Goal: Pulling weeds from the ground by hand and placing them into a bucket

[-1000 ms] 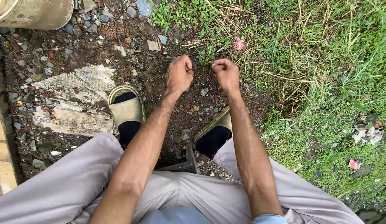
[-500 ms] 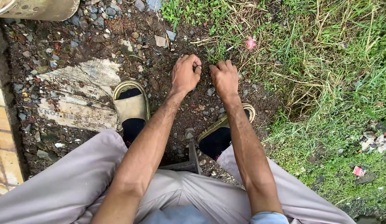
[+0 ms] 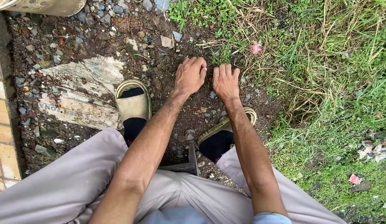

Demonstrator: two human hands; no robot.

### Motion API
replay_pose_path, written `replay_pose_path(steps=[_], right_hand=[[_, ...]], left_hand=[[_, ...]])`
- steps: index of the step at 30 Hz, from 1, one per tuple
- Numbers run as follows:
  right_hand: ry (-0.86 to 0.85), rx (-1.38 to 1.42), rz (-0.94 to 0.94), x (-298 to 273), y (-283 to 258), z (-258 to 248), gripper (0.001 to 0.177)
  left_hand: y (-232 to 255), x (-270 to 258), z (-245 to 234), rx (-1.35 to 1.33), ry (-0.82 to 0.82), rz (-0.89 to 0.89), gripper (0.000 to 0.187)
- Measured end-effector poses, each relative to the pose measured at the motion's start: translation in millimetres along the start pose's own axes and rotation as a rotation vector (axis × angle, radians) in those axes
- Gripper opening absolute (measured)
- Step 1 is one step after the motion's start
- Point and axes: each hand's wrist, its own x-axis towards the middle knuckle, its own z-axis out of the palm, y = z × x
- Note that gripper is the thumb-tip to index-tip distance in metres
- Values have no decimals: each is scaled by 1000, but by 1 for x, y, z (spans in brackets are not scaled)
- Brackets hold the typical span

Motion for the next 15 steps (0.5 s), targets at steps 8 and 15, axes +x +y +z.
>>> replay_pose_path(steps=[8, 15], right_hand=[[40, 358, 260, -18, 27, -20, 11], [114, 680, 398, -26, 39, -42, 11]], left_hand=[[2, 12, 14, 253, 102, 176, 15], [14, 33, 42, 562, -48, 275, 9]])
